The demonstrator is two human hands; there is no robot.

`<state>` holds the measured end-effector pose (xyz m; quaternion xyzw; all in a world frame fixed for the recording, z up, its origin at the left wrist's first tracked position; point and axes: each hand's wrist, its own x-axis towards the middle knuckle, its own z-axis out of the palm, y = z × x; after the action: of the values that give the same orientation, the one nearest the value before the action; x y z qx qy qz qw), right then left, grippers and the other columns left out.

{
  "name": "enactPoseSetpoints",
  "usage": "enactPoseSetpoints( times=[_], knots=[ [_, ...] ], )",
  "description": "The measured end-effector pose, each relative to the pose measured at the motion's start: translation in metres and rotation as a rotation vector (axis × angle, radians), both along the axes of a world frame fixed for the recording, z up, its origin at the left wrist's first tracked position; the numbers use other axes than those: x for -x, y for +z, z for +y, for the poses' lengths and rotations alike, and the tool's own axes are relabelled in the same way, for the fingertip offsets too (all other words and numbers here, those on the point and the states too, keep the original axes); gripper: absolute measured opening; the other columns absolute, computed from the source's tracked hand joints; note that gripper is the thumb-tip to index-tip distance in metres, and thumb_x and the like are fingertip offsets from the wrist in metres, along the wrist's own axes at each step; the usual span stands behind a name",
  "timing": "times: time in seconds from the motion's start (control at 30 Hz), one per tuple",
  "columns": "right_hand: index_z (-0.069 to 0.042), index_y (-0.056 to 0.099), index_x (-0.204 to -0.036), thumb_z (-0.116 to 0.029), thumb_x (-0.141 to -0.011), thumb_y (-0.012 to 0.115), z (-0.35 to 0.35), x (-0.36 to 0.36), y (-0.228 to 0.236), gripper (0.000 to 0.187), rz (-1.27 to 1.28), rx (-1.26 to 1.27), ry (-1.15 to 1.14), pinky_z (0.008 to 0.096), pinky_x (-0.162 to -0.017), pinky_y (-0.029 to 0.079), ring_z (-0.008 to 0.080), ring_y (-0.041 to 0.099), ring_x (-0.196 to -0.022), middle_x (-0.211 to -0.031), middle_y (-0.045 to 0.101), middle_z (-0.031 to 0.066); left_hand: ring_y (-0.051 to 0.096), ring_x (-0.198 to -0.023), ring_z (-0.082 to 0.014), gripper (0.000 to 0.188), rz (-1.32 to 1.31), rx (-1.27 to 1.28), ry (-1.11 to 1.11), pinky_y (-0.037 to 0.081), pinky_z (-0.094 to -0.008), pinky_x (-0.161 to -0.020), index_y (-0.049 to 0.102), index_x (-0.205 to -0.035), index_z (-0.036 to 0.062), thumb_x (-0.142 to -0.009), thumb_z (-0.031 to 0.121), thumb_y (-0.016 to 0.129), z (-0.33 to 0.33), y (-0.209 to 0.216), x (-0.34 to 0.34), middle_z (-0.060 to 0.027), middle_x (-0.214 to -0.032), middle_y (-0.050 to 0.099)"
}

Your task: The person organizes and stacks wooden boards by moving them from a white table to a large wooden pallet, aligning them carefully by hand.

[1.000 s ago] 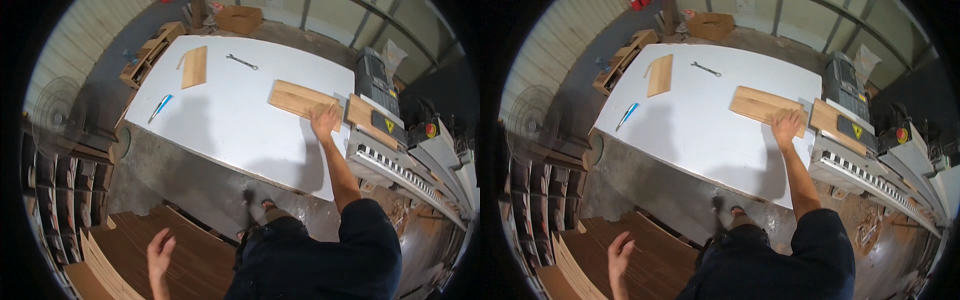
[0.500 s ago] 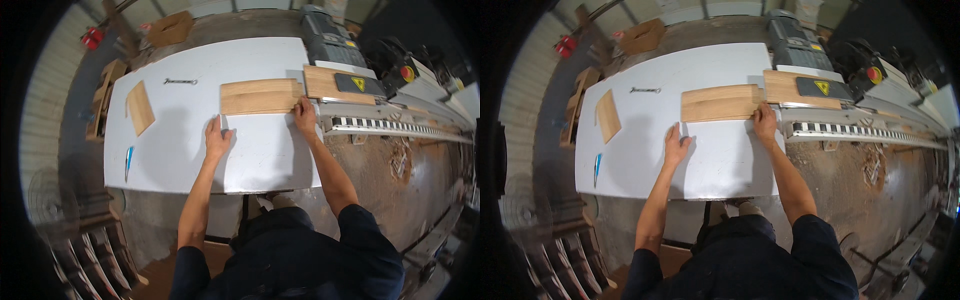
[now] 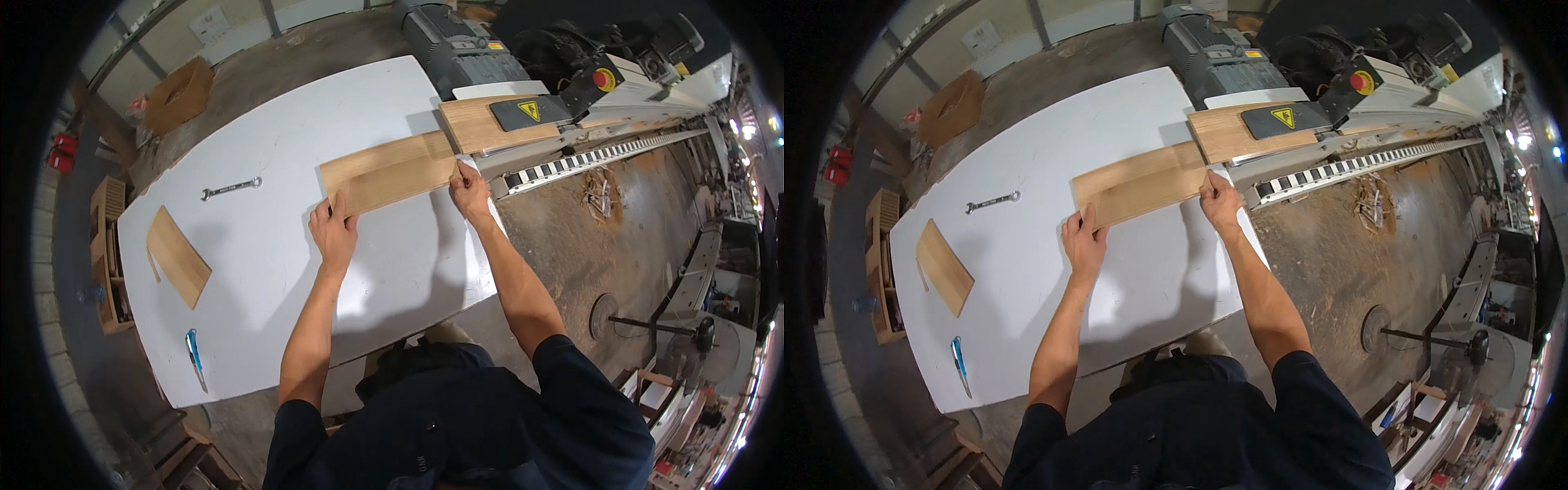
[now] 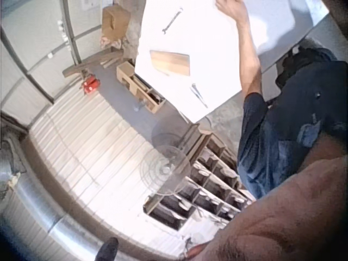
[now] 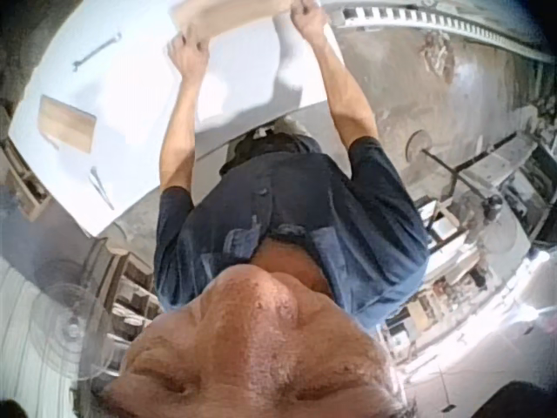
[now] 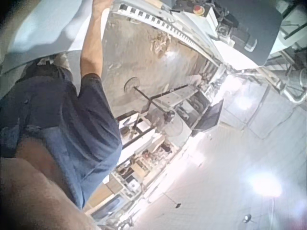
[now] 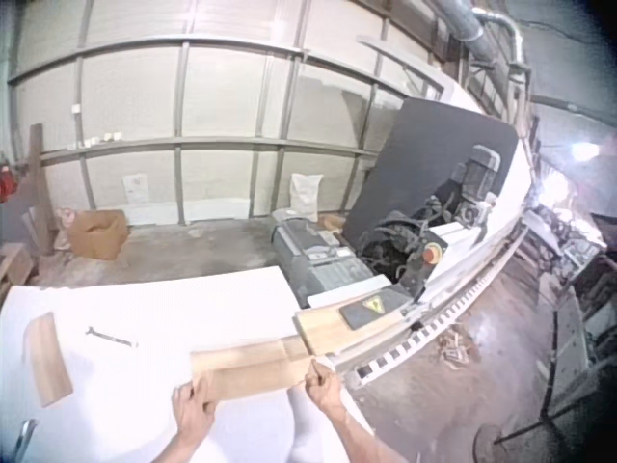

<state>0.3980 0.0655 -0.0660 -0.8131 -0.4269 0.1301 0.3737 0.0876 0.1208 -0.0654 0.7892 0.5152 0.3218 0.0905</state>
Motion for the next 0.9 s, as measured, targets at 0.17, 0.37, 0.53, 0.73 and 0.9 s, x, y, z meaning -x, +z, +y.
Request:
enactPoseSetpoints(
  times=[0.17, 0.37, 0.53, 0.73, 0.9],
  knots=[
    [-0.001, 0.060, -0.129, -0.010, -0.084, 0.065, -0.024, 0.003, -0.005, 0.046, 0.066, -0.012, 0.047, 0.0316, -0.083, 0.049, 0.0217, 0.062, -0.089, -0.102, 0.066, 0.0151, 0.054, -0.097, -0.0311, 0.051, -0.032, 0.017, -0.001, 0.043, -0.0418, -0.085, 0.063, -0.127, 0.0118, -0.077, 0.010, 0.075, -0.030, 0.001, 0.013, -0.0113, -0.105, 0.060],
    [0.004, 0.063, -0.124, -0.011, -0.085, 0.067, -0.055, 0.002, -0.008, 0.042, 0.208, -0.031, 0.122, 0.0252, -0.069, 0.048, 0.0106, 0.054, -0.074, -0.090, 0.063, 0.0058, 0.056, -0.095, -0.0300, 0.052, -0.023, 0.041, -0.012, 0.042, -0.0424, -0.084, 0.063, -0.124, 0.0085, -0.074, 0.011, 0.078, -0.090, 0.011, 0.034, -0.0119, -0.105, 0.060],
    [-0.004, 0.062, -0.089, -0.028, -0.090, 0.070, -0.015, -0.010, 0.016, 0.025, 0.505, -0.212, 0.012, 0.0240, -0.058, 0.041, 0.0095, 0.048, -0.065, -0.075, 0.055, 0.0011, 0.056, -0.095, -0.0299, 0.054, -0.048, 0.088, -0.002, 0.042, -0.0430, -0.085, 0.064, -0.124, 0.0087, -0.073, 0.014, 0.080, -0.098, 0.011, 0.031, -0.0124, -0.105, 0.060],
    [-0.006, 0.060, -0.088, -0.024, -0.092, 0.069, 0.040, 0.018, 0.052, 0.021, 1.454, -0.445, -0.356, 0.0251, -0.050, 0.043, 0.0157, 0.055, -0.059, -0.070, 0.056, 0.0019, 0.052, -0.108, -0.0346, 0.058, 0.033, 0.068, -0.002, 0.041, -0.0458, -0.092, 0.060, -0.129, 0.0075, -0.076, 0.020, 0.080, -0.106, 0.038, 0.027, -0.0199, -0.121, 0.054],
    [-0.002, 0.062, -0.099, -0.013, -0.098, 0.058, 0.000, 0.061, 0.043, 0.012, 1.487, -0.321, -0.038, 0.0315, -0.062, 0.053, 0.0197, 0.061, -0.067, -0.079, 0.062, 0.0078, 0.059, -0.103, -0.0271, 0.053, -0.486, 0.472, 0.012, 0.047, -0.0403, -0.091, 0.052, -0.135, -0.0006, -0.089, 0.018, 0.069, -0.113, 0.073, -0.001, -0.0139, -0.114, 0.060]
  ],
)
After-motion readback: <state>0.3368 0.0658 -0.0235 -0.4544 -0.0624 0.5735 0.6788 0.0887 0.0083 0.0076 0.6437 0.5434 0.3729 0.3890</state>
